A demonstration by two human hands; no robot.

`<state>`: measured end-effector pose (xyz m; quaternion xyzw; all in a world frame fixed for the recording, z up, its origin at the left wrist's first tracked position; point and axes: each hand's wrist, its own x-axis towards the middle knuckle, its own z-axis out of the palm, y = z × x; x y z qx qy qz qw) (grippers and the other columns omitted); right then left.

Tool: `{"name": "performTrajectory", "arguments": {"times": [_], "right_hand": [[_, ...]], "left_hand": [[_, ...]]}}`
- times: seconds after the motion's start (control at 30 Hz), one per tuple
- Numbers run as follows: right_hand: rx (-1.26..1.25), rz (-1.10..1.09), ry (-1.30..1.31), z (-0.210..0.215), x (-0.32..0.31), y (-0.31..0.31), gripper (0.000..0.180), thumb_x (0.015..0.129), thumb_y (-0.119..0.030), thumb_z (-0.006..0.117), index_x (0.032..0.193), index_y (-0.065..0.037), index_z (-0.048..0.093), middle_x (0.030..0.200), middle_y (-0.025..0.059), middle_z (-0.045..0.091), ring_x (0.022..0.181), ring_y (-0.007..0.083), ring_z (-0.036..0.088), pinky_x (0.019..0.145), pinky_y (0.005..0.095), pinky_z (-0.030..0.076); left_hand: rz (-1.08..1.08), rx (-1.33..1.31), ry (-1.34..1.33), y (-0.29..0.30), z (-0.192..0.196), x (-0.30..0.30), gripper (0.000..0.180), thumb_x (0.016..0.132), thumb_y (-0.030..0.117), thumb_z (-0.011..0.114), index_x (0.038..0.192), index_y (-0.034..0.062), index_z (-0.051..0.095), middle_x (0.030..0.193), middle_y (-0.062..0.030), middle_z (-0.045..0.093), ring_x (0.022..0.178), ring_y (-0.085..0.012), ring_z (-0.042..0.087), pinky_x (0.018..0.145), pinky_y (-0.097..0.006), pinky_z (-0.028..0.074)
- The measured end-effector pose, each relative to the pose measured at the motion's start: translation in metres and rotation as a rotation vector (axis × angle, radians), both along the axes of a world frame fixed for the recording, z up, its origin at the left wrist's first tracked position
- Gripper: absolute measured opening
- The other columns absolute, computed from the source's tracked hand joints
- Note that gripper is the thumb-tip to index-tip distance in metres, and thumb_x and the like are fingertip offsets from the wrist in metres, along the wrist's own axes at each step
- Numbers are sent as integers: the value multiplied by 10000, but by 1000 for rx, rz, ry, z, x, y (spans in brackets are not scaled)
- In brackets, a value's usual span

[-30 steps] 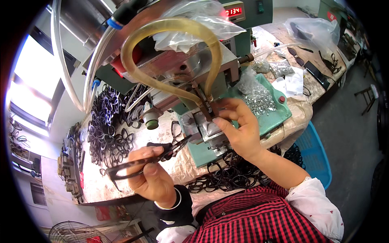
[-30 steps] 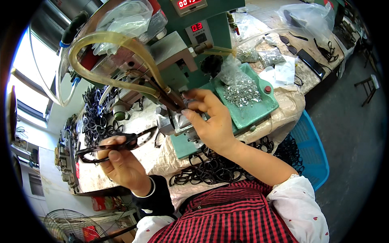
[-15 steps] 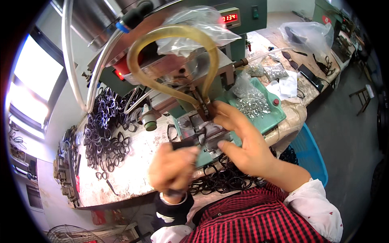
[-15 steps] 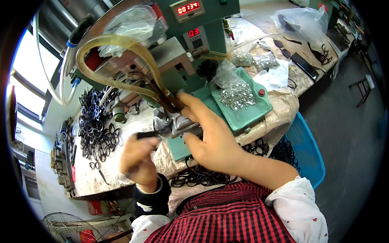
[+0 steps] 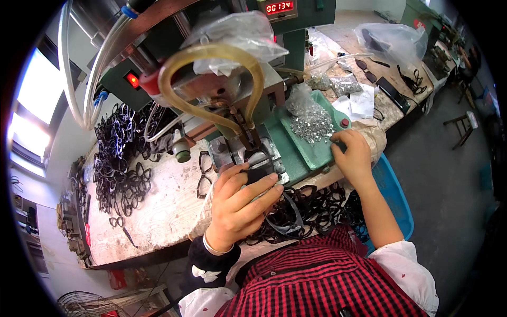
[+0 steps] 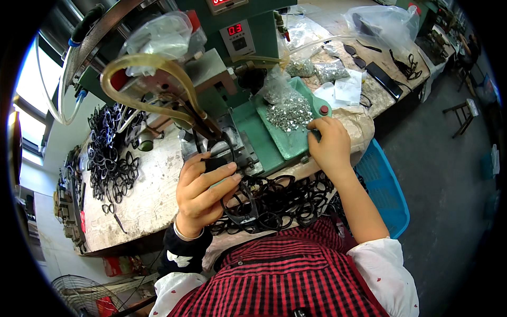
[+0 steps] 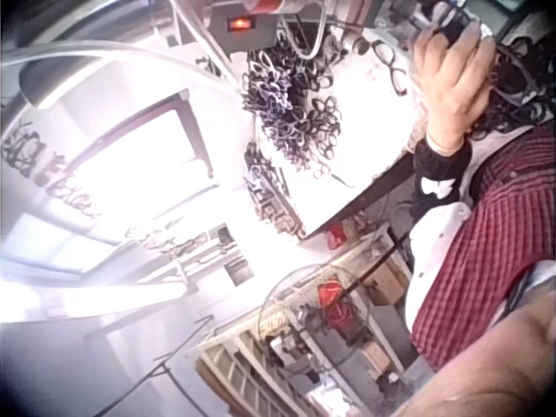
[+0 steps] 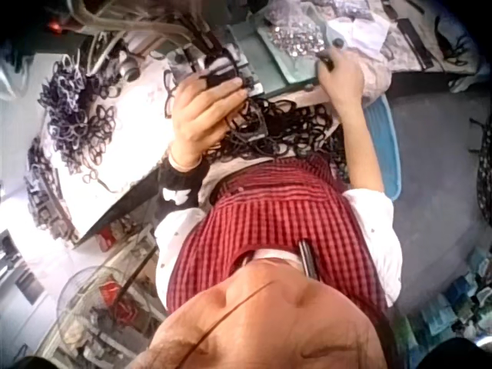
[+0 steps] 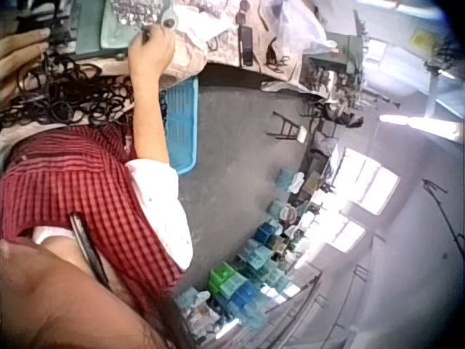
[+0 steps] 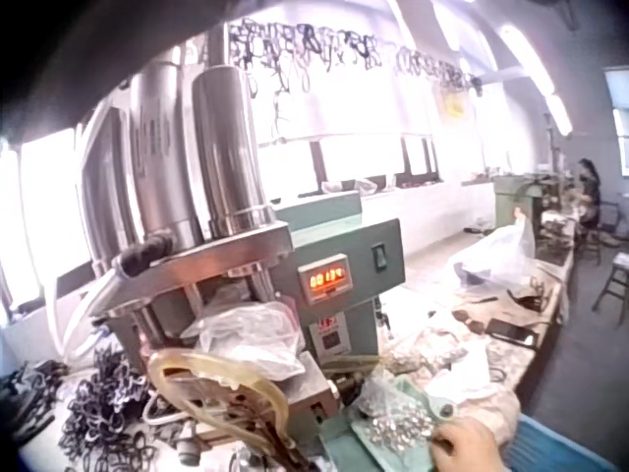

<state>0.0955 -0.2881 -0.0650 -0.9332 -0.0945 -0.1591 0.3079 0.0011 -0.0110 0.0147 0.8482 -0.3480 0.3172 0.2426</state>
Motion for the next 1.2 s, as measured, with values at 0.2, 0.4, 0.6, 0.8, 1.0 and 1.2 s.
{"name": "performTrajectory", "arguments": {"times": [0.2,0.4,0.6,0.8,1.0,1.2], "right_hand": [[-150,-48,-137,-17,13,25,109,761,-147,723,801,-58,675,878,104,637,905,334,616,776,469,495],[351,-27,18,-21,3,17,136,834,-76,720,953,-11,709,888,104,709,840,240,684,775,324,521],[490,140,-46,2,12,47,150,834,-12,706,982,0,723,920,97,721,865,208,685,808,310,520],[422,59,-48,-21,17,31,156,824,-3,701,978,-3,726,936,105,721,881,220,683,825,321,515],[373,-188,-112,-33,-38,-58,129,819,23,698,946,7,714,941,99,704,918,210,668,844,318,501],[483,179,-70,39,-28,19,155,790,16,697,943,-2,719,928,96,697,897,218,659,822,324,500]], "left_hand": [[351,-335,97,-34,-85,-47,885,705,122,878,1453,53,411,1508,-268,402,1369,-431,443,1032,-472,464],[68,-341,97,14,-23,-110,677,732,21,832,1343,1,541,1149,-210,655,837,-291,625,765,-360,518],[800,-340,45,81,15,-32,93,860,-27,699,947,-23,732,901,-69,630,755,-189,593,662,-289,467],[947,0,571,149,-140,36,140,794,235,743,860,112,732,817,-110,689,761,-314,680,666,-404,527],[896,-475,498,235,-94,51,190,823,180,670,826,3,604,723,-141,668,660,-273,660,616,-370,500],[1180,205,603,304,-162,84,333,918,318,502,1106,93,659,980,-243,703,937,-455,660,792,-535,523]]}}
